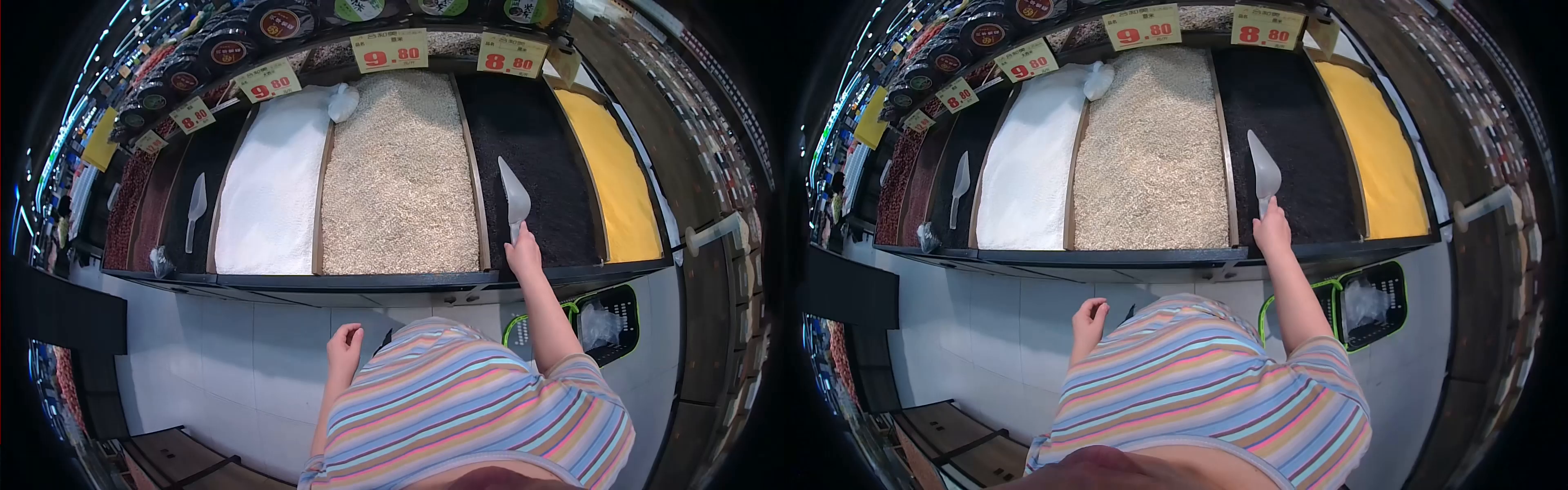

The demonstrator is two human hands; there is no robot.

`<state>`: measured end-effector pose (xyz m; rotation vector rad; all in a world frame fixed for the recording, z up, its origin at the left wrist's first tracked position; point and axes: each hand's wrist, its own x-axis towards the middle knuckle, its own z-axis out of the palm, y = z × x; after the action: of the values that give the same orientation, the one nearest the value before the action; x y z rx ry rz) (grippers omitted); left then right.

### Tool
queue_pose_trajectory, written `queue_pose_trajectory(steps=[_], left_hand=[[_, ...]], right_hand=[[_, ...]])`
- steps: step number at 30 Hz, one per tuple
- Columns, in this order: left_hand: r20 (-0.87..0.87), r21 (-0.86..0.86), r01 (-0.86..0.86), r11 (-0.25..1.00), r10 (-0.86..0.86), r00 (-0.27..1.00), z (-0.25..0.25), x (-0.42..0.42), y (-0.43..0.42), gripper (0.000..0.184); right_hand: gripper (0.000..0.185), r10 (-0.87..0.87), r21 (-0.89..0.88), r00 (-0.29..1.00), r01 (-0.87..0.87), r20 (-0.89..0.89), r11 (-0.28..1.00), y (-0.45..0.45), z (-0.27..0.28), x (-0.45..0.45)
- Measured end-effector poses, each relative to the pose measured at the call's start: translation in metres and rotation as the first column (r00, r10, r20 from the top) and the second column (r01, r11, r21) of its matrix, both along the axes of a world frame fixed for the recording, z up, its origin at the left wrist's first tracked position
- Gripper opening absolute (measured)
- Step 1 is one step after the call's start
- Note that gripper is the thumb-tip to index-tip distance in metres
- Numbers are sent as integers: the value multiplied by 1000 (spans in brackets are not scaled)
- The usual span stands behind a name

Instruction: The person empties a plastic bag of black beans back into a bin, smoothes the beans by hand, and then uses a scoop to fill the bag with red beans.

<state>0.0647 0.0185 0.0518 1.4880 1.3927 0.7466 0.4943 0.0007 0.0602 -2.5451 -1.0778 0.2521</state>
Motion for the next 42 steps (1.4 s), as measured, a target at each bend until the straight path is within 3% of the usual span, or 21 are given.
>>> queue_pose_trajectory(steps=[9, 18, 24, 30, 34, 38, 42], left_hand=[[-153, -30, 3, 1000, -7, 988, -10, -48, -14, 21], [-183, -6, -31, 1000, 29, 983, -24, -106, -9, 22], [-266, 221, -6, 975, 66, 962, -14, -117, 35, 20], [-360, 564, 130, 815, 101, 927, 13, -82, 111, 29], [-424, 653, 221, 725, 108, 899, 7, -56, 155, 38], [-573, 540, 315, 780, 66, 817, -2, -37, 195, 51], [-661, 458, 401, 793, 2, 751, -20, -36, 213, 60]], right_hand=[[76, 16, -99, 998, -10, 61, 995, 15, -15, -26], [76, -45, 62, 978, 33, 203, 998, 5, 1, -51], [75, 39, 155, 956, -87, 292, 984, 4, 16, -82], [71, 166, 229, 931, -248, 326, 941, 44, 31, -101], [69, 283, 305, 922, -359, 265, 882, 101, 42, -115], [67, 417, 347, 892, -452, 173, 822, 191, 46, -127], [66, 521, 398, 825, -413, -217, 819, 309, 80, -148]])
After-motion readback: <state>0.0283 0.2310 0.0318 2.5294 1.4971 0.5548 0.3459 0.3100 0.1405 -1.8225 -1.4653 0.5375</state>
